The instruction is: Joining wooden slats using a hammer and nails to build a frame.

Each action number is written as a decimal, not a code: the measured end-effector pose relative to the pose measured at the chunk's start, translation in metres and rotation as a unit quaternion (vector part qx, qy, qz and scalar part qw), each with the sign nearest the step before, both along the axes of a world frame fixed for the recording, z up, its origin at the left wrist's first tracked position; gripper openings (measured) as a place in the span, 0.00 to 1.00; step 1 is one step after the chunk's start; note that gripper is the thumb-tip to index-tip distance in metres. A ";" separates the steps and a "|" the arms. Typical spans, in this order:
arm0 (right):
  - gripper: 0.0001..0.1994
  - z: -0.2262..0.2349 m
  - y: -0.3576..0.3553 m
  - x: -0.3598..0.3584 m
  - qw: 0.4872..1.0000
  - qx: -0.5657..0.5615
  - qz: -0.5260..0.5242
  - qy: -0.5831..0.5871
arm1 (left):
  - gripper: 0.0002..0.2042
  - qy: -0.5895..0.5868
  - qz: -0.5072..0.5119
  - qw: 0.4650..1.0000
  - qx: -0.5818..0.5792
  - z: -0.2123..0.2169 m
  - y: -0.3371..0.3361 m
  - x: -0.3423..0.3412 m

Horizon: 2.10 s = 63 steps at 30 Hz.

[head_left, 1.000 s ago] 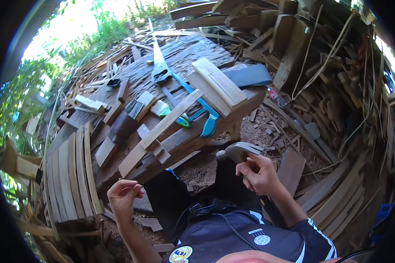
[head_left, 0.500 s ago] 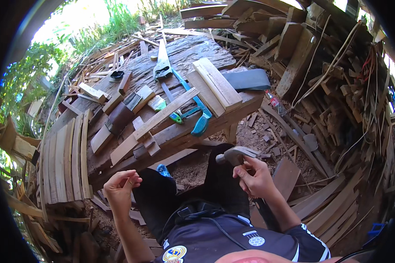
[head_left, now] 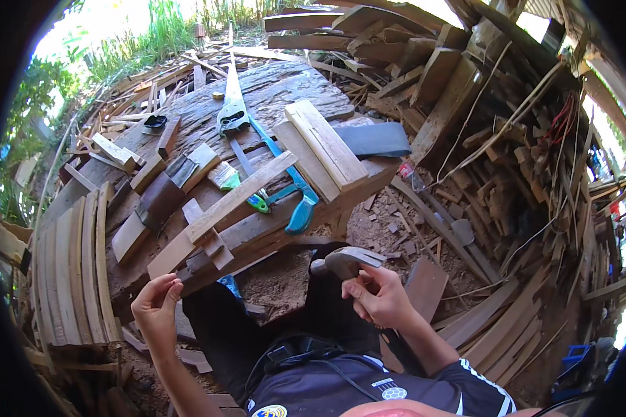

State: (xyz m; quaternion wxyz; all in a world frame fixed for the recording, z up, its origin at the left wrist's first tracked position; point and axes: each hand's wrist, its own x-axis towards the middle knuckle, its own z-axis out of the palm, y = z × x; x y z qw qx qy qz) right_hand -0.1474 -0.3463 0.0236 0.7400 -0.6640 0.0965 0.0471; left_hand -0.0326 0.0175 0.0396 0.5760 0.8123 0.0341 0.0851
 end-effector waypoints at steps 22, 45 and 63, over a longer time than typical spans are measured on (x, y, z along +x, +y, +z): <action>0.26 0.015 0.075 0.113 0.999 -0.046 -0.002 -0.009 | 0.06 -0.057 -0.093 0.994 0.008 -0.040 -0.024 0.114; 0.25 0.034 0.088 0.151 0.987 -0.103 0.048 -0.117 | 0.05 -0.151 -0.075 0.969 0.178 -0.047 -0.046 0.116; 0.23 0.050 0.135 0.208 0.897 -0.346 0.152 -0.229 | 0.22 -0.139 -0.046 0.980 0.135 -0.046 -0.045 0.116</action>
